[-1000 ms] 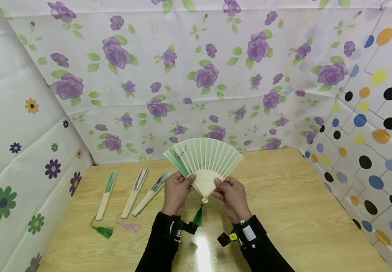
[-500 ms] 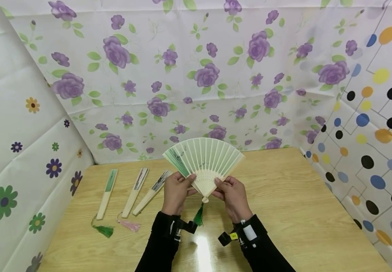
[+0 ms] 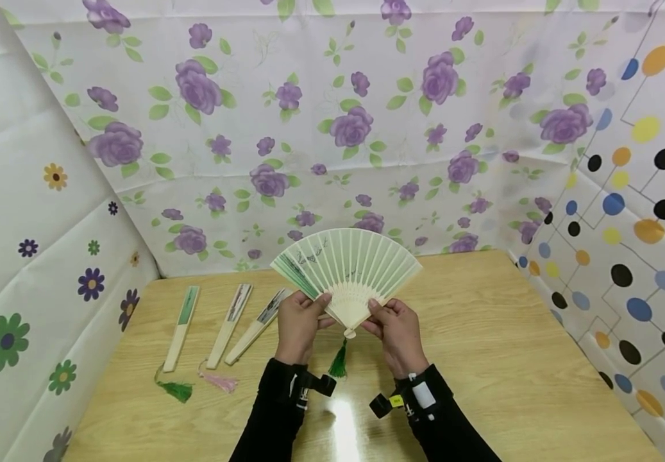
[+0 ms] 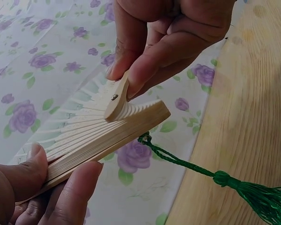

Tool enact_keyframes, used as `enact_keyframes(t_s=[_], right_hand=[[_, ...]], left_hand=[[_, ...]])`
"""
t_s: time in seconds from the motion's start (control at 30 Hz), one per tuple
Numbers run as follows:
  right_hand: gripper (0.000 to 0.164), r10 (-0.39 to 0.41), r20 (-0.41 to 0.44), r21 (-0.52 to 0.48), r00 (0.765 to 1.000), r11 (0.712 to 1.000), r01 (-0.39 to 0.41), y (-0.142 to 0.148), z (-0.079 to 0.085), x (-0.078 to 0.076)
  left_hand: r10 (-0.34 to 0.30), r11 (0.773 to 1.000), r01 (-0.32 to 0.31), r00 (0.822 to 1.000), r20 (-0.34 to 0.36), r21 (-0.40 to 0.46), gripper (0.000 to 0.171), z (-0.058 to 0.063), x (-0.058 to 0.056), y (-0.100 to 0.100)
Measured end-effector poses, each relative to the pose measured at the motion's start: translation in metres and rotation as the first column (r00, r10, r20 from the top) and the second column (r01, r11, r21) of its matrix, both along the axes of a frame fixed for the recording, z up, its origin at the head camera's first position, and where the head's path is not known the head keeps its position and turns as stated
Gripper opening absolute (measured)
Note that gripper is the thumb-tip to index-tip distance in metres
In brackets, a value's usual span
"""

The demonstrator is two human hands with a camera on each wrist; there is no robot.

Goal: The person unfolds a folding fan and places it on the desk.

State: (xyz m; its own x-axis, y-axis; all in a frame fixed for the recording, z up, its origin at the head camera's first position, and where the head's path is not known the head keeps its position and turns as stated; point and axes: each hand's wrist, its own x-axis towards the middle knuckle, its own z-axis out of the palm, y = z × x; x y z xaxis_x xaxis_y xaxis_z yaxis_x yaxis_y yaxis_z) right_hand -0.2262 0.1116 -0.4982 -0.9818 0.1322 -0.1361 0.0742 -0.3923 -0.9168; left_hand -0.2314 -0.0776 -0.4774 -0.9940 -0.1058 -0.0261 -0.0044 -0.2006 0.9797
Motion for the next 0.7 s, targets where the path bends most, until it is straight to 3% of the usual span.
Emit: enact_keyframes(t_s=[0.7], right_hand=[[0.020, -0.037, -0.020, -0.094, 0.999, 0.995, 0.035, -0.0062, -0.0029, 0.0021]], left_hand=[[0.053, 0.999, -0.053, 0.999, -0.004, 0.006, 0.016, 0.0016, -0.0010, 0.0002]])
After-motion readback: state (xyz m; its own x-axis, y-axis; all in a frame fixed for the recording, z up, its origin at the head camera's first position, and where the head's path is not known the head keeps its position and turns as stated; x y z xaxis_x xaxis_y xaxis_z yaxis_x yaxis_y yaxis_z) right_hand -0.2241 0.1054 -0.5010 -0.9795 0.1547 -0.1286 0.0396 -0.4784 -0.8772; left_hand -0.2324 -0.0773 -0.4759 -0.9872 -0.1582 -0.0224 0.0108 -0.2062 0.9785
